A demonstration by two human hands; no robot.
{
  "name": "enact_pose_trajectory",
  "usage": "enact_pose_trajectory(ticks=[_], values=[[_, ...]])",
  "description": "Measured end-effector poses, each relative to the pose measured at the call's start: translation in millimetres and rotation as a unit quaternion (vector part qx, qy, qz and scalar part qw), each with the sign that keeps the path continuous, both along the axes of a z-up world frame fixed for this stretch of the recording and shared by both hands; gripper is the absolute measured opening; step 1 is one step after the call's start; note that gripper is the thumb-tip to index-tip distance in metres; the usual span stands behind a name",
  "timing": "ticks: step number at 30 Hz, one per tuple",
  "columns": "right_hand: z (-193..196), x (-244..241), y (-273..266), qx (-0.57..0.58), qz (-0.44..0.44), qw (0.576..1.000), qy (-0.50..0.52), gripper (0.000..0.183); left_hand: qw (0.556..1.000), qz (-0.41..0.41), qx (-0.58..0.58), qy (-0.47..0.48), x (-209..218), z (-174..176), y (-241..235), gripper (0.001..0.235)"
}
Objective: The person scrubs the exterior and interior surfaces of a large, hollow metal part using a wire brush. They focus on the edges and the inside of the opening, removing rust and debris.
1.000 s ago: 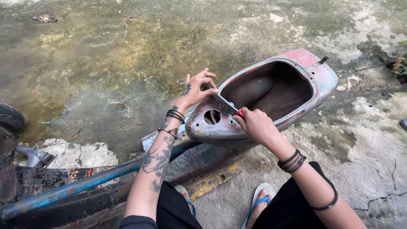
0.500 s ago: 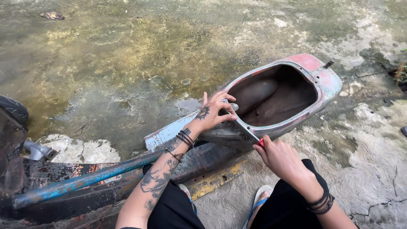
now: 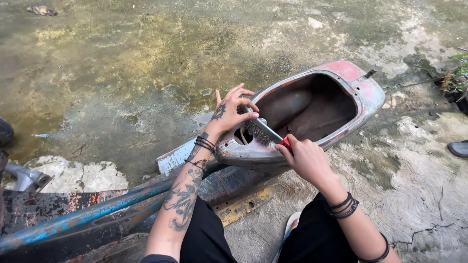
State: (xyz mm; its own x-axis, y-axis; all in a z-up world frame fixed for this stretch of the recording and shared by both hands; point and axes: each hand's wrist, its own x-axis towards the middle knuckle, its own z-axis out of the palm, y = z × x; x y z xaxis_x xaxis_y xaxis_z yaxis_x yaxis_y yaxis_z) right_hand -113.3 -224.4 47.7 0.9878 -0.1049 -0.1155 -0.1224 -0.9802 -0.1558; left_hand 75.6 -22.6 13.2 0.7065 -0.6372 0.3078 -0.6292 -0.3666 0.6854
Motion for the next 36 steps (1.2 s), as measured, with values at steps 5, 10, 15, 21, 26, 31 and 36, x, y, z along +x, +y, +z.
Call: enact_pose_trajectory(ticks=[5,10,15,21,26,31,36], values=[[5.5,-8.2,1.5,0.001,0.017,1.0,-0.019,0.037,0.999,0.037,0.005,-0.027,-5.8,-13.0,-9.5,0.024],[37.2,-17.5,12.9,0.078,0.054,0.995,-0.013,0.034,0.996,0.069,0.012,-0.058,-5.4,-15.4,-7.2,0.023],[33.6,-13.6,9.4,0.159,0.1,0.982,-0.028,0.044,0.994,0.091,0.013,-0.053,-0.7,-18.9,-17.2,0.026],[20.9,-2.1,5.9,0.168,0.119,0.978,0.021,0.062,0.989,0.132,-0.057,-0.033,3.8,-21.5,-29.1,0.02],[8.7,0.3,-18.6,0.142,0.134,0.976,0.092,0.072,0.993,0.113,-0.039,-0.015,2.7,-16.2,-31.4,0.018],[-8.9,-15.0,-44.8,0.101,0.148,0.966,0.187,0.085,0.998,0.056,-0.001,-0.008,-6.4,-12.5,-26.8,0.02],[-4.3,-36.1,-56.3,0.118,0.099,0.966,0.206,0.076,0.998,0.062,-0.001,-0.012,-36.5,1.1,-16.7,0.025]])
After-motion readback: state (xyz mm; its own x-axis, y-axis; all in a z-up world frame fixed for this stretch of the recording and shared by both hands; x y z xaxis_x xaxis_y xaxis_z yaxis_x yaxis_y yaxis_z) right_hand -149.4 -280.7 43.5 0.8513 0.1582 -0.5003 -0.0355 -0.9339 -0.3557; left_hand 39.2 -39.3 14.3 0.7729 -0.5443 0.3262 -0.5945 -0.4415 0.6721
